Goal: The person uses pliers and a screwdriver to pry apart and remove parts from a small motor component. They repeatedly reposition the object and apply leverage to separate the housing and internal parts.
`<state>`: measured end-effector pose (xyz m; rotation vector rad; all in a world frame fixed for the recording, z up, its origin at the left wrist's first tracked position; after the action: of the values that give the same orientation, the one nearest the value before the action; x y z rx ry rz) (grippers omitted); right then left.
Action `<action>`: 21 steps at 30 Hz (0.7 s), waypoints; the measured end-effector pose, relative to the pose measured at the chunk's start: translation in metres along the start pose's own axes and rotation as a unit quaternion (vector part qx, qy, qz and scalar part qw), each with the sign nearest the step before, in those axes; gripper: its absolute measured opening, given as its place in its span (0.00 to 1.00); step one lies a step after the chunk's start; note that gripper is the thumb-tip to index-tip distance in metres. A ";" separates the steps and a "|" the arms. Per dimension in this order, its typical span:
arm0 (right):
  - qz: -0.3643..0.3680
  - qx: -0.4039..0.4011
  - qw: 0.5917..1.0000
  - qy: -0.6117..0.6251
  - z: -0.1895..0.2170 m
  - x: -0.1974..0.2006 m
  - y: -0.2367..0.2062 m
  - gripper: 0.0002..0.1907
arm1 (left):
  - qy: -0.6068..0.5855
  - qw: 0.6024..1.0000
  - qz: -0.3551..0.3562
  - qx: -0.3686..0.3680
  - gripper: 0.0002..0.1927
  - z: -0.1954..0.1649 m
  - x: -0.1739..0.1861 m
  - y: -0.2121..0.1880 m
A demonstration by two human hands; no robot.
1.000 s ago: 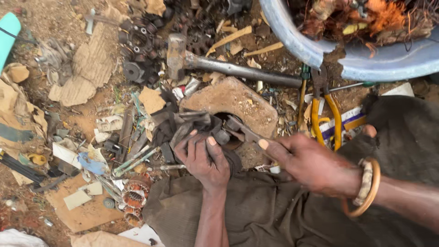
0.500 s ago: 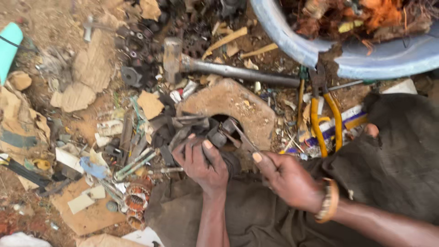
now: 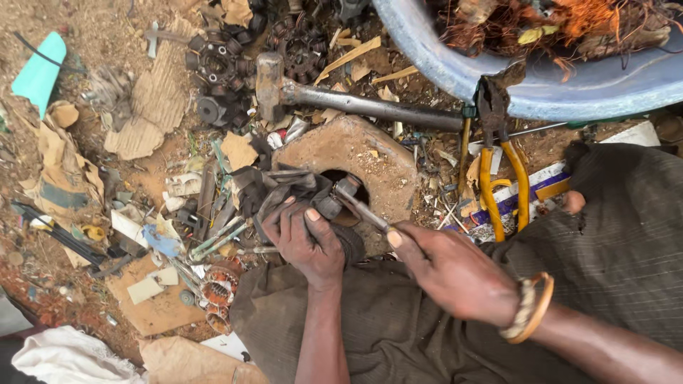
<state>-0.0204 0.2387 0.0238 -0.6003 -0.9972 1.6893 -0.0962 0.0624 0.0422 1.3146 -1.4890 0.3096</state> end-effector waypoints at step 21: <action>-0.103 0.083 0.991 0.001 -0.018 -0.020 0.013 0.19 | -0.023 1.000 -0.004 0.000 0.14 0.002 -0.003 0.001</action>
<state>-0.0058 0.2242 0.0020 -0.3767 -0.8760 1.5689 -0.0986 0.0628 0.0392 1.3354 -1.5214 0.2758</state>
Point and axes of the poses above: each hand's wrist, its own y-axis towards the middle knuckle, its own x-axis out of the back of the hand, z = x × y, the point moved 8 cm from there along y, towards the middle knuckle, and after that the axes turned 12 degrees about -x, right-handed, at the moved point
